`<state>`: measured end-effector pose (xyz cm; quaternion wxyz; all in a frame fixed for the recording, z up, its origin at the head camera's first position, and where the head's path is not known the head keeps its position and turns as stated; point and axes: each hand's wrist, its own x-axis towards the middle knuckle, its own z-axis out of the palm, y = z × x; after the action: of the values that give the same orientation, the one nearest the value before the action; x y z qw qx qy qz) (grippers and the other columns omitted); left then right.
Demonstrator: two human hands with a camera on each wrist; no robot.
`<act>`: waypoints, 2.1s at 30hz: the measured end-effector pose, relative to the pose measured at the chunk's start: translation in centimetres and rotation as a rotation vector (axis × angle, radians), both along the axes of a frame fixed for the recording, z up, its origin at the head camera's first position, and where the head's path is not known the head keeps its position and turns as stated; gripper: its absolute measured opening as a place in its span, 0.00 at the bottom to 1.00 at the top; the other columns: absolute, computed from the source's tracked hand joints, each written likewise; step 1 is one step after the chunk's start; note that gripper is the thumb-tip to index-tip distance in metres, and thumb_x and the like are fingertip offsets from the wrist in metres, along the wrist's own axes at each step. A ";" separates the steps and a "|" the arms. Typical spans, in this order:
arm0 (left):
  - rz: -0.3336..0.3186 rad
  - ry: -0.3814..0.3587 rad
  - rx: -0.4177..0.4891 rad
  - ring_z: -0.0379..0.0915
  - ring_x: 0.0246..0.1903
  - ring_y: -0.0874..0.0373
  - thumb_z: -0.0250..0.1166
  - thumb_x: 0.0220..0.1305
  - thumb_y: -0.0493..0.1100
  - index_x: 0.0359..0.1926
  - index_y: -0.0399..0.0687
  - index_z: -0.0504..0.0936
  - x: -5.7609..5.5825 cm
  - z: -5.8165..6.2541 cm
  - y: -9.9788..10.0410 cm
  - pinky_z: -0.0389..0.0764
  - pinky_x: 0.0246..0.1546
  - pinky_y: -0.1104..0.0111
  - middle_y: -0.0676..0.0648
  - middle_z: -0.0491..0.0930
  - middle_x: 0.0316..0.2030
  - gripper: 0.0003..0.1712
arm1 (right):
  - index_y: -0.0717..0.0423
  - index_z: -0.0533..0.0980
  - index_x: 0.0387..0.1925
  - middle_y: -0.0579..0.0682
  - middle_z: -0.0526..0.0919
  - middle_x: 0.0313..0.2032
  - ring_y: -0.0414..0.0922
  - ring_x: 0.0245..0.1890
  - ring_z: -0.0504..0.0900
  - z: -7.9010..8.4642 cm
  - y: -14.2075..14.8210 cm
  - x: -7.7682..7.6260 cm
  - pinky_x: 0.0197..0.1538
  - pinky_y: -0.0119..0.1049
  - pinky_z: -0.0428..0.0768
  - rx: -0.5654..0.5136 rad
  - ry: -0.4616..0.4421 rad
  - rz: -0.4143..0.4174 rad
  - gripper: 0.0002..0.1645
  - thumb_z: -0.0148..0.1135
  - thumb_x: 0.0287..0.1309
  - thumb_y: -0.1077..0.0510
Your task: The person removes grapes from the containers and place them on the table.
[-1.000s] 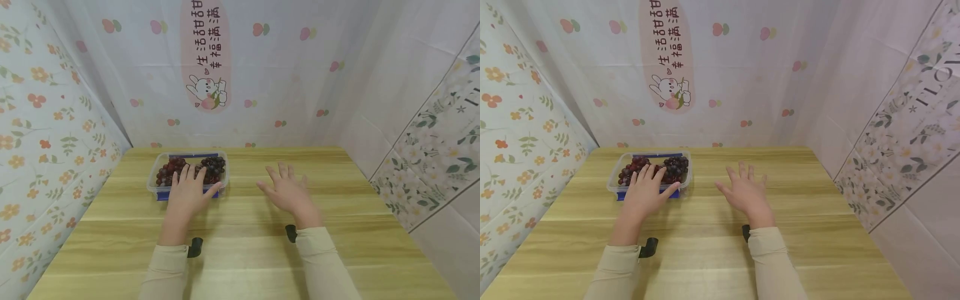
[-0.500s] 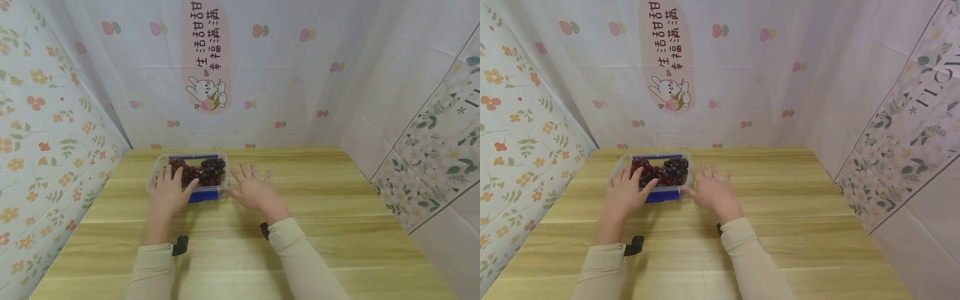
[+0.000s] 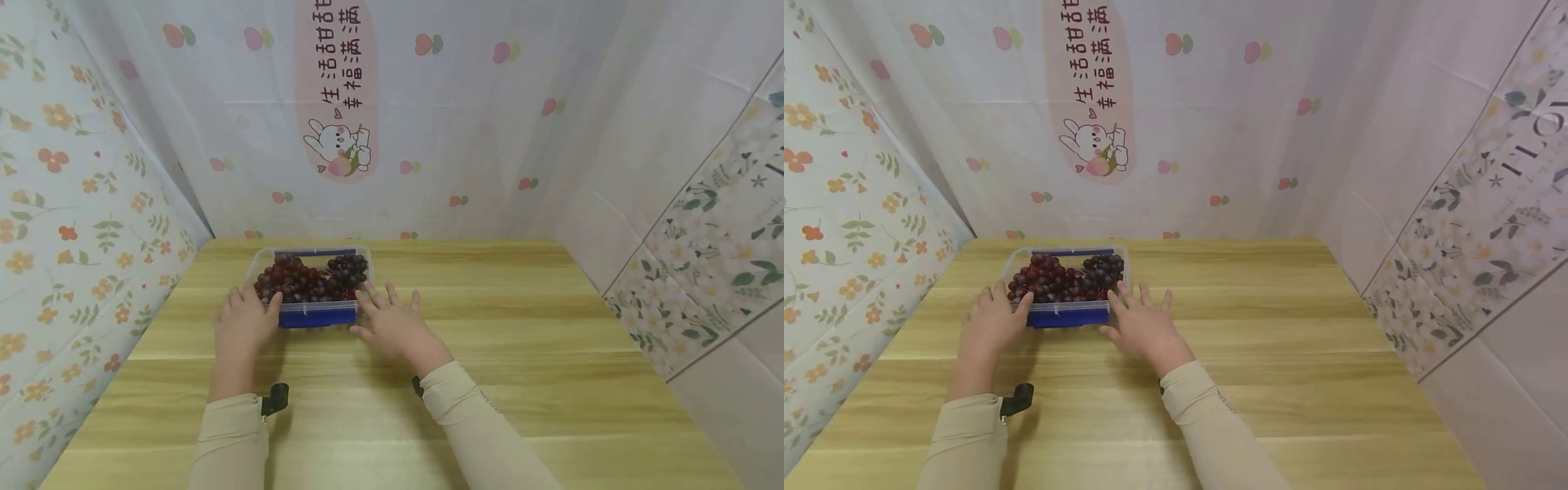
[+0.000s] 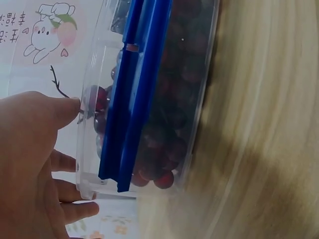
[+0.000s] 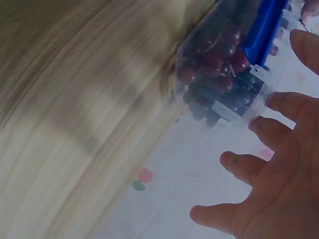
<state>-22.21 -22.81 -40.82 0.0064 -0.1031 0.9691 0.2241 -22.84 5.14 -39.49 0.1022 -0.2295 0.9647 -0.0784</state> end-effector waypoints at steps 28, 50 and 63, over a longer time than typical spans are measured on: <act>-0.009 -0.175 -0.080 0.68 0.68 0.21 0.40 0.82 0.73 0.76 0.12 0.46 0.5 1.8 0.3 0.79 0.56 0.29 0.15 0.61 0.70 0.61 | 0.39 0.43 0.87 0.45 0.37 0.88 0.62 0.87 0.44 -0.4 0.7 0.2 0.78 0.79 0.46 -0.007 -0.005 0.032 0.47 0.52 0.80 0.36; -0.161 -0.157 -0.094 0.64 0.70 0.19 0.41 0.61 0.92 0.84 0.34 0.29 -1.2 1.2 -3.4 0.79 0.55 0.32 0.18 0.51 0.78 0.79 | 0.48 0.74 0.74 0.49 0.83 0.66 0.51 0.62 0.85 2.8 -1.4 -5.7 0.62 0.53 0.86 0.100 0.193 0.185 0.25 0.48 0.83 0.52; -0.201 -0.122 -0.143 0.65 0.69 0.18 0.44 0.58 0.93 0.84 0.34 0.26 -2.9 0.2 -4.2 0.80 0.54 0.32 0.17 0.52 0.77 0.82 | 0.46 0.67 0.80 0.55 0.69 0.77 0.53 0.77 0.72 3.7 -5.3 -8.3 0.79 0.52 0.70 0.198 0.204 0.213 0.32 0.58 0.80 0.48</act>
<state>-25.09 -26.97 -40.66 0.0804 -0.0189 0.9858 0.1462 -31.18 -0.13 -35.78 0.0335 -0.3259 0.9434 0.0521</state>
